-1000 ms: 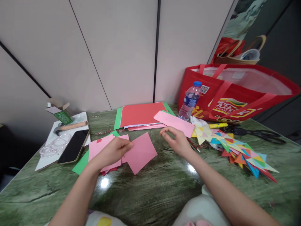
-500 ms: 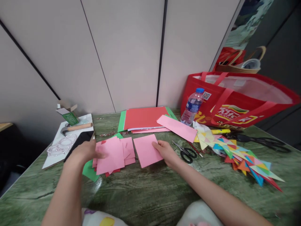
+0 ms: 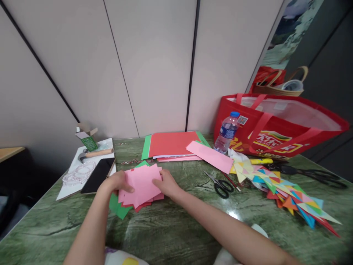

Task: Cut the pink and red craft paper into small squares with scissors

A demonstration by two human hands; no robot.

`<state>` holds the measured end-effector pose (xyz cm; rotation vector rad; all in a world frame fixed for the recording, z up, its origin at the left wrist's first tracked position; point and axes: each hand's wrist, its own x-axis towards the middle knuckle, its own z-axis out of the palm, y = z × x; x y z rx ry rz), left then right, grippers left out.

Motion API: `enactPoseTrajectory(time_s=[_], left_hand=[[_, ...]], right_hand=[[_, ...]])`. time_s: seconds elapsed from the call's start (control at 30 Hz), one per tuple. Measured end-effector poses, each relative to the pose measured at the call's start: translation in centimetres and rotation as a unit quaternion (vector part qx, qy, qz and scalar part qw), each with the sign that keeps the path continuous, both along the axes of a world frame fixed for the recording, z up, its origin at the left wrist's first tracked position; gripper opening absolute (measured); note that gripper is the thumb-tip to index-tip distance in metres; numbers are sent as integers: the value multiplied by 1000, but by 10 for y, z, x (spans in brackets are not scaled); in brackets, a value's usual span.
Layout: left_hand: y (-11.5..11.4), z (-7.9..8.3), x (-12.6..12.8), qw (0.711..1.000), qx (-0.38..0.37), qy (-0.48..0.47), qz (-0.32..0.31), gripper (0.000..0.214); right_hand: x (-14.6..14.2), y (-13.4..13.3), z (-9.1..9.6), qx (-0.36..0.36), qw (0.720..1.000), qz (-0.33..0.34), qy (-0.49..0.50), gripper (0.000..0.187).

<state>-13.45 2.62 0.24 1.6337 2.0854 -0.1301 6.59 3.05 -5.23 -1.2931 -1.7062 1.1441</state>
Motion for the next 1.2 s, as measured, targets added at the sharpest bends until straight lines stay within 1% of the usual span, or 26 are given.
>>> enactPoseTrajectory(time_s=[0.07, 0.13, 0.23, 0.3, 0.37, 0.4, 0.43, 0.5, 0.53, 0.6, 0.67, 0.77, 0.87, 1.0, 1.13, 1.2], left_hand=[[0, -2, 6, 998, -1, -49, -27, 57], [1, -5, 16, 995, 21, -76, -53, 58], [3, -10, 34, 992, 54, -79, -80, 65], [3, -14, 44, 991, 58, -74, -96, 68], [2, -17, 51, 991, 62, -61, -104, 75], [2, -19, 54, 991, 66, -50, -101, 83], [2, -21, 55, 992, 72, -37, -95, 93], [4, -26, 55, 993, 83, -10, -85, 112], [5, -28, 55, 993, 84, -1, -86, 118], [8, -31, 53, 992, 78, 2, -103, 121], [10, -32, 53, 990, 68, -5, -126, 114], [8, -30, 54, 986, 57, -16, -153, 95], [6, -27, 58, 984, 60, -21, -166, 78], [3, -26, 63, 979, 67, -47, -188, 70], [0, -29, 66, 974, 72, -78, -199, 62], [-2, -30, 68, 971, 81, -97, -203, 59]], right_hand=[[1, -1, -1, 7, 1000, -9, -10, 14], [9, 1, -3, 8, 1000, -21, -17, 25], [28, 5, -10, 3, 998, -53, -37, 53], [40, 8, -13, -7, 997, -62, -50, 70], [48, 10, -16, -18, 995, -71, -64, 81], [50, 10, -16, -22, 994, -75, -70, 84], [51, 9, -17, -24, 994, -77, -76, 83], [49, 8, -17, -21, 993, -74, -84, 74], [48, 7, -17, -17, 994, -70, -87, 67], [46, 4, -17, -4, 995, -58, -86, 55], [46, 1, -17, 13, 996, -50, -79, 51], [50, -5, -16, 36, 996, -44, -64, 52], [56, -10, -15, 44, 997, -33, -50, 51], [62, -13, -17, 35, 999, -24, -30, 50], [63, -11, -22, 15, 999, -36, -17, 64], [63, -11, -24, 3, 999, -38, -11, 65]])
